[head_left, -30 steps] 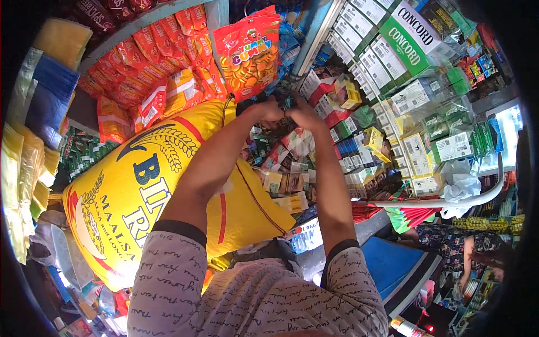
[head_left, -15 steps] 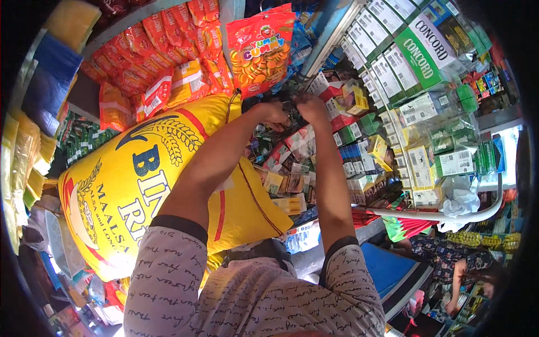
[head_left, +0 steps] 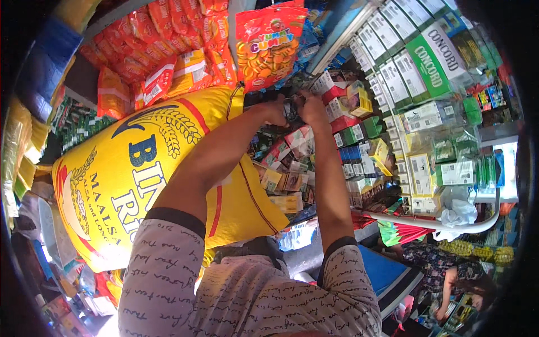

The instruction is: The person sorts and arranges various packaged food items, including boxes, cans, and snack packets, on a shelf and around a large yellow sack.

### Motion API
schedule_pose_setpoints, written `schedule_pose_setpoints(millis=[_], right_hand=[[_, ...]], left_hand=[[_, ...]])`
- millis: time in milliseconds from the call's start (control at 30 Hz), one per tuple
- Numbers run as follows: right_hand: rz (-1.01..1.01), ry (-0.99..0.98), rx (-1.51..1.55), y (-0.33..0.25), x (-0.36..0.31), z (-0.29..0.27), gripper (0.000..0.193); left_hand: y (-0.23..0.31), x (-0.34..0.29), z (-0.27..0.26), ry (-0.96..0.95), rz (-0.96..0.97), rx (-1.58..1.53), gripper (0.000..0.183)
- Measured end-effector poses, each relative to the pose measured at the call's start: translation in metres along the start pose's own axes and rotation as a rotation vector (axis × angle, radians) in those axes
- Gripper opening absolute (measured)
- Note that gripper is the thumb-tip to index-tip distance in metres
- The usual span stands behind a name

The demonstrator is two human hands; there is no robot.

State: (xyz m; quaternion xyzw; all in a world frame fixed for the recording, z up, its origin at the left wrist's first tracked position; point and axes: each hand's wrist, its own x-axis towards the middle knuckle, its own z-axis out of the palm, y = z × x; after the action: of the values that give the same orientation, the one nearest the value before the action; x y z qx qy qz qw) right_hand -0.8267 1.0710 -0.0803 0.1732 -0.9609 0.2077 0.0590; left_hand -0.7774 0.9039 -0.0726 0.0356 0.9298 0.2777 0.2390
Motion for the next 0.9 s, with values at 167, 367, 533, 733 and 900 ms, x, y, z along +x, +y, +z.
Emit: schedule_pose_setpoints(millis=[167, 367, 533, 733, 900], right_hand=[[-0.313, -0.218, 0.14, -0.003, -0.004, -0.007, 0.047], [-0.267, -0.18, 0.007, -0.004, -0.003, -0.011, 0.047], [-0.074, -0.137, 0.018, -0.022, -0.013, -0.015, 0.034], [-0.092, 0.066, 0.083, -0.011, -0.019, 0.002, 0.017], [-0.063, 0.062, 0.045, -0.024, -0.032, -0.003, 0.012]], left_hand=[[0.006, -0.007, -0.004, -0.028, 0.036, 0.031, 0.097], [0.014, -0.003, -0.003, -0.05, -0.05, -0.007, 0.092], [0.012, 0.001, -0.005, -0.076, -0.084, -0.032, 0.094], [0.009, 0.009, -0.001, -0.044, -0.078, -0.043, 0.091], [-0.002, 0.007, 0.008, 0.07, 0.076, -0.036, 0.084]])
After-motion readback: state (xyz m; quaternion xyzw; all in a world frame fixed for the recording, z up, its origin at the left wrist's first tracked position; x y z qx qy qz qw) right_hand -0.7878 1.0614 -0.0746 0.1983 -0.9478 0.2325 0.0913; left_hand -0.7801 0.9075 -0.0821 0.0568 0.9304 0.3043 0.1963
